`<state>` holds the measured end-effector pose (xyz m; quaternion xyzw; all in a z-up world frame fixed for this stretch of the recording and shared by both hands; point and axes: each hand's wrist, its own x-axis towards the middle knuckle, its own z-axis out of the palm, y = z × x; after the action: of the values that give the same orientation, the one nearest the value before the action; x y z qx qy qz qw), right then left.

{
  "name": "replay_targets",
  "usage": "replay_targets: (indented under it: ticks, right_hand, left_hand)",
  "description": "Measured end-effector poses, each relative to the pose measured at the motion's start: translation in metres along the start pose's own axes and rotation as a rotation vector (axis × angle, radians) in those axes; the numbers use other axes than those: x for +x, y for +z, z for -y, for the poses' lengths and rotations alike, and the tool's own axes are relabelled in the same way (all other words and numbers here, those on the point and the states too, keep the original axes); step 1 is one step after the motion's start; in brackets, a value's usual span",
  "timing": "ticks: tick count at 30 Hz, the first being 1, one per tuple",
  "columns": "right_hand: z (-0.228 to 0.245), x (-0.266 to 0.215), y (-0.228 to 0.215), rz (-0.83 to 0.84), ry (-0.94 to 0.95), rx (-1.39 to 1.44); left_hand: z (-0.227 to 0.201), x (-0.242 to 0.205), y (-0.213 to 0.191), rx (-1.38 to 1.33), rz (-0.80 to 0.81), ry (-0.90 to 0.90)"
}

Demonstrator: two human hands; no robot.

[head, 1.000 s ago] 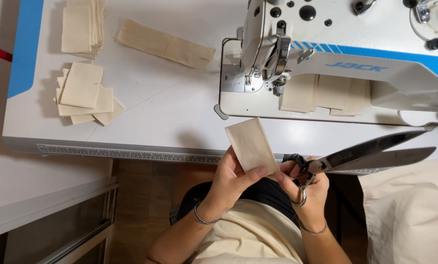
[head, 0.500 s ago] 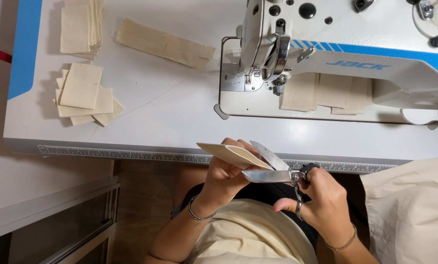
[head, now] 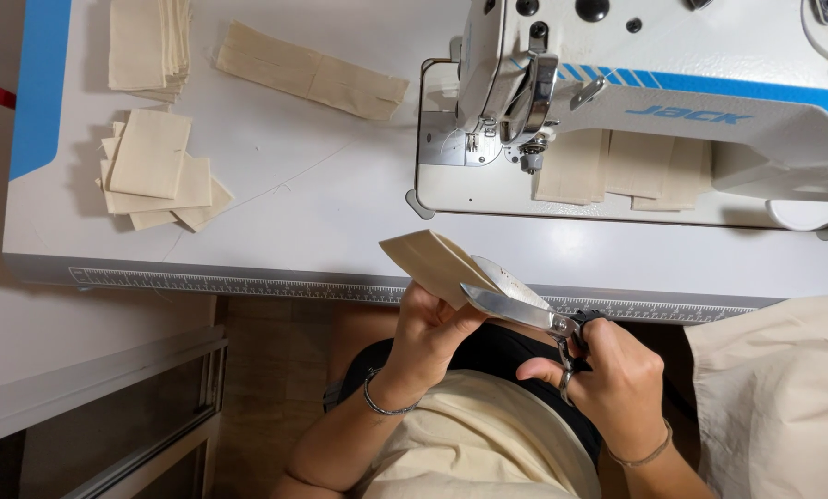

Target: Trimming the edges and loose threads of small rectangular material pieces using scissors at a sewing station.

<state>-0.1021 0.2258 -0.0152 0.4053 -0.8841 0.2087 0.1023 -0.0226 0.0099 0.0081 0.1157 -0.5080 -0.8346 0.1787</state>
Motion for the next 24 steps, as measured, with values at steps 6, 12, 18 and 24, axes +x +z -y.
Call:
replay_targets:
  ticks: [6,12,18,24]
  right_hand:
    - [-0.011,-0.005,0.01,0.116,0.204,0.464]
    - [0.003,0.015,-0.006,-0.094,0.36,0.716]
    - [-0.007,0.032,-0.012,0.067,0.394,0.769]
    - [0.001,0.011,0.018,0.099,0.579,0.96]
  left_hand:
    - [0.006,0.003,0.0,-0.124,-0.032,-0.055]
    - [-0.003,0.01,-0.02,0.98,0.221,-0.157]
    - [0.003,0.018,-0.029,1.013,0.616,0.081]
    - [-0.003,0.018,-0.015,0.627,0.219,0.147]
